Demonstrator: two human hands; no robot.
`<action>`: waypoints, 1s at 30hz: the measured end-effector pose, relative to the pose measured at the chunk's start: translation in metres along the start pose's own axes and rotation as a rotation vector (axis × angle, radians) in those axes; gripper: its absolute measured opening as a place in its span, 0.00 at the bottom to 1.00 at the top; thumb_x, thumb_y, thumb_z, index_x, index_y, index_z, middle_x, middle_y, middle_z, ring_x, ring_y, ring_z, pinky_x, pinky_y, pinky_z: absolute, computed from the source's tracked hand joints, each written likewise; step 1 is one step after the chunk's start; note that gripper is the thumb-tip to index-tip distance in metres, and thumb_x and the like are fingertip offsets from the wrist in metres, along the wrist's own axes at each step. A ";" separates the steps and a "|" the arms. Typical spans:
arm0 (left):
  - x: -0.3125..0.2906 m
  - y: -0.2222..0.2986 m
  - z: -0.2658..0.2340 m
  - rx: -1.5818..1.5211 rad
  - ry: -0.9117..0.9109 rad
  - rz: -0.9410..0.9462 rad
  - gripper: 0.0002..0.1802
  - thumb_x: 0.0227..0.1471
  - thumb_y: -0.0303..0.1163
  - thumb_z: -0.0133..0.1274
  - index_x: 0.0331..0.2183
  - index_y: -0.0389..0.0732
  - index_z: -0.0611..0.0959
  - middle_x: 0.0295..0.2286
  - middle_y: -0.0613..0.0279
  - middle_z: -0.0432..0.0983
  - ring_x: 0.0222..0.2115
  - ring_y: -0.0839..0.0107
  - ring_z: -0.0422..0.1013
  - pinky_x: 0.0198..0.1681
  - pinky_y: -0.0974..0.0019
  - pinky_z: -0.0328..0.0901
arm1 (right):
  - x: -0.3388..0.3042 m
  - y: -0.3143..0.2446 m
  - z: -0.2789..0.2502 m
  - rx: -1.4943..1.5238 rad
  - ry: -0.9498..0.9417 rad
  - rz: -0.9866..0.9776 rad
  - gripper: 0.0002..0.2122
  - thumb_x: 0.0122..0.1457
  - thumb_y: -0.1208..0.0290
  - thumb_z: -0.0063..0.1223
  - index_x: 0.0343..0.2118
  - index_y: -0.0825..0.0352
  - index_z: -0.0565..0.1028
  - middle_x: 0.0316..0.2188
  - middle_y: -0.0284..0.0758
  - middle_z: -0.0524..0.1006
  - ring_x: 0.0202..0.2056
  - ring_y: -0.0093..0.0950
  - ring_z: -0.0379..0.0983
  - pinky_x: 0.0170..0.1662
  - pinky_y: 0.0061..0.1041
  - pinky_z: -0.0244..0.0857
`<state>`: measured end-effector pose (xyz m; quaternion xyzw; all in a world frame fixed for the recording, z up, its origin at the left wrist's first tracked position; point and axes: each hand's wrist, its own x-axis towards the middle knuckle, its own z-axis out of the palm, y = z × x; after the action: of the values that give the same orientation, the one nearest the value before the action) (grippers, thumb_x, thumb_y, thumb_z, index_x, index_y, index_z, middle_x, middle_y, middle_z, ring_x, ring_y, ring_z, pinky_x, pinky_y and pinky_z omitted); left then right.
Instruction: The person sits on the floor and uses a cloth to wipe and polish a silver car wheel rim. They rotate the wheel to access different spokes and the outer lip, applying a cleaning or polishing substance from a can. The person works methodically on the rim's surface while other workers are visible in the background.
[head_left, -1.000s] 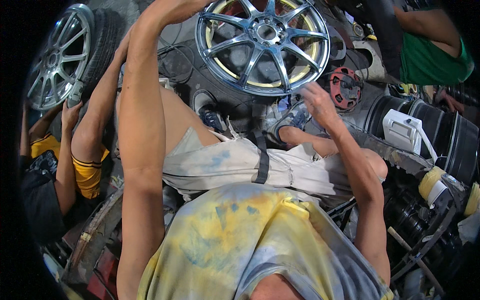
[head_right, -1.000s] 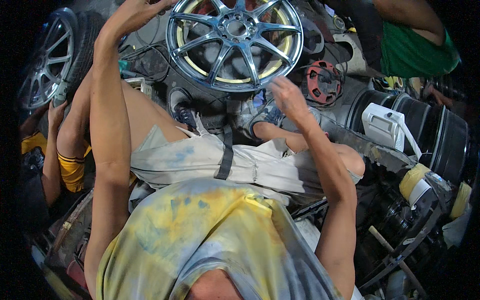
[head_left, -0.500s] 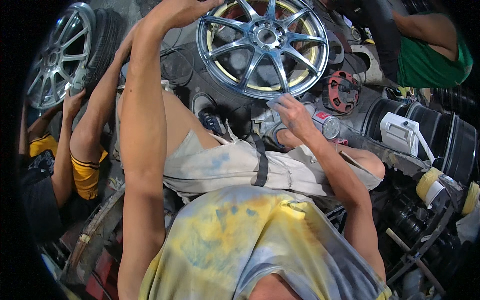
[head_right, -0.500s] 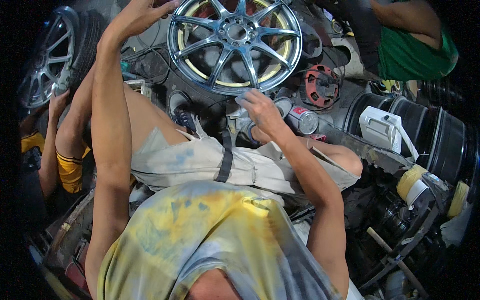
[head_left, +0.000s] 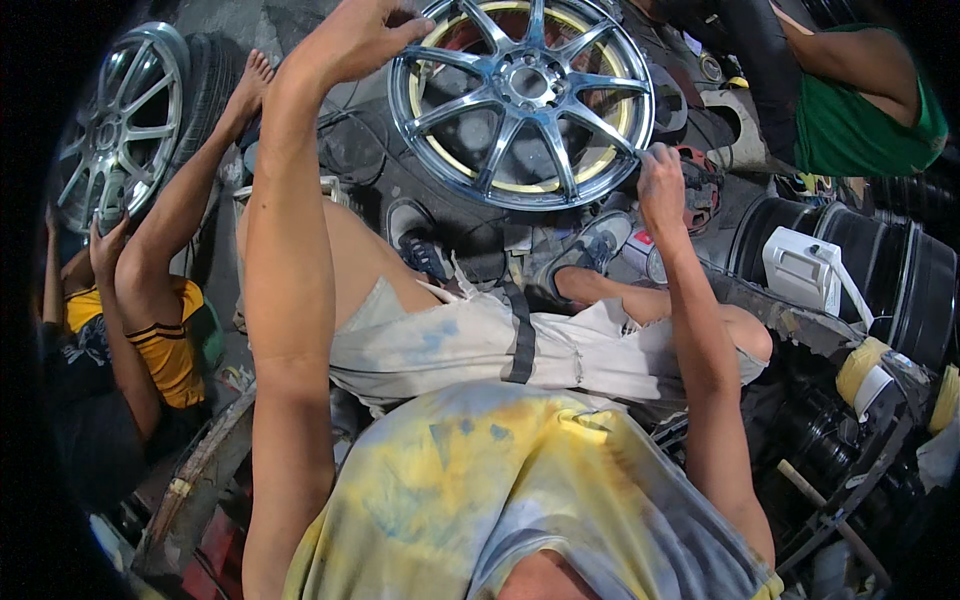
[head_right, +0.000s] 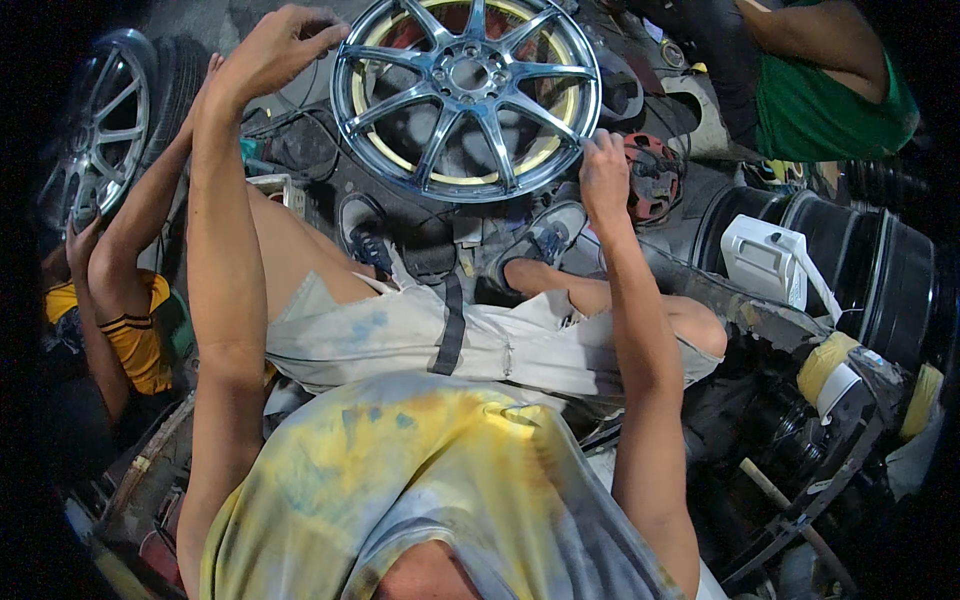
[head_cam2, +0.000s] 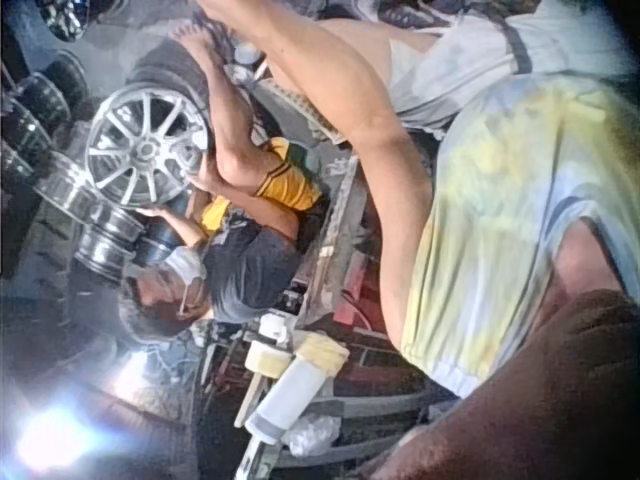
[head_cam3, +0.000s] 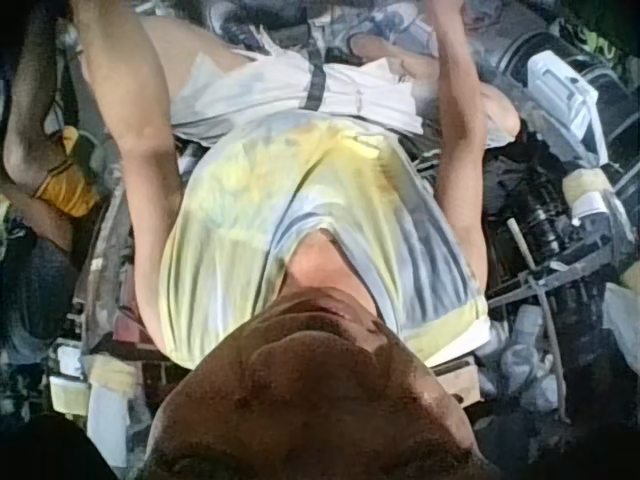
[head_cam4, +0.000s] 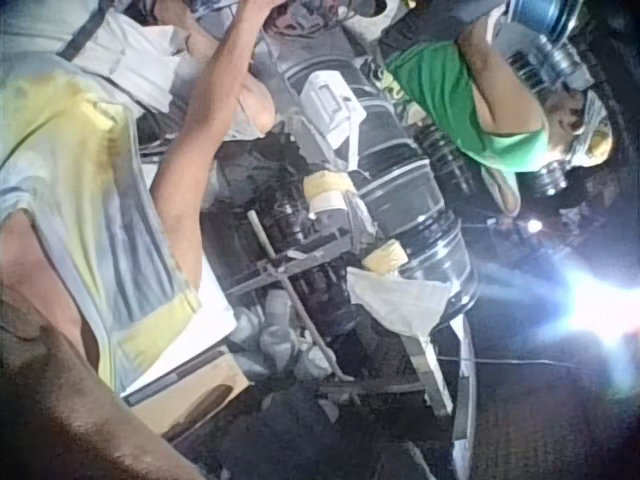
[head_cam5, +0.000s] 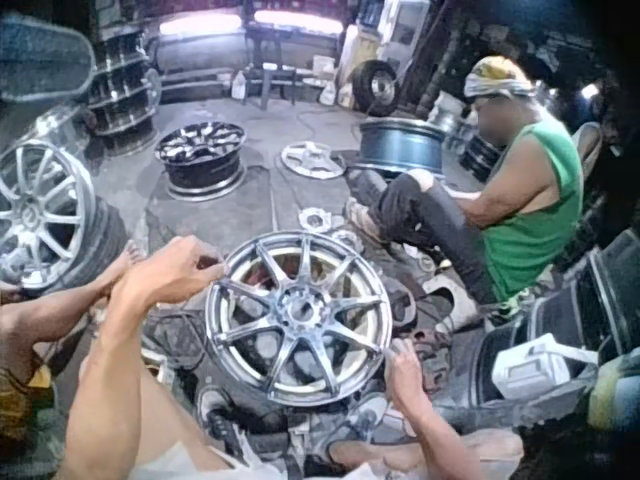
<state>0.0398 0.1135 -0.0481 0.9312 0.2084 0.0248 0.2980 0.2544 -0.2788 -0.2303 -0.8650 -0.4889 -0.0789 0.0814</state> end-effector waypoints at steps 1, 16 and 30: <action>0.003 -0.007 0.002 0.010 0.019 -0.004 0.19 0.57 0.41 0.54 0.41 0.36 0.87 0.31 0.35 0.80 0.32 0.48 0.81 0.38 0.51 0.70 | 0.006 0.000 -0.003 -0.035 -0.072 -0.060 0.09 0.55 0.81 0.50 0.36 0.73 0.80 0.37 0.42 0.74 0.43 0.41 0.70 0.49 0.38 0.69; -0.004 -0.030 0.006 0.126 0.059 -0.017 0.21 0.63 0.44 0.55 0.45 0.37 0.87 0.35 0.41 0.83 0.35 0.51 0.80 0.43 0.56 0.71 | 0.004 0.016 0.009 0.222 0.109 0.134 0.11 0.55 0.82 0.52 0.39 0.70 0.83 0.35 0.46 0.78 0.39 0.48 0.77 0.46 0.44 0.71; -0.047 -0.018 0.045 0.001 0.091 0.110 0.13 0.57 0.34 0.60 0.38 0.34 0.84 0.36 0.47 0.79 0.41 0.47 0.76 0.46 0.50 0.71 | 0.305 0.035 0.125 0.247 0.321 0.025 0.11 0.52 0.72 0.55 0.36 0.65 0.86 0.32 0.49 0.81 0.38 0.50 0.79 0.45 0.42 0.72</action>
<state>-0.0025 0.0838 -0.0914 0.9394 0.1703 0.0831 0.2858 0.4467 -0.0157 -0.2886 -0.8306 -0.4648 -0.1544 0.2649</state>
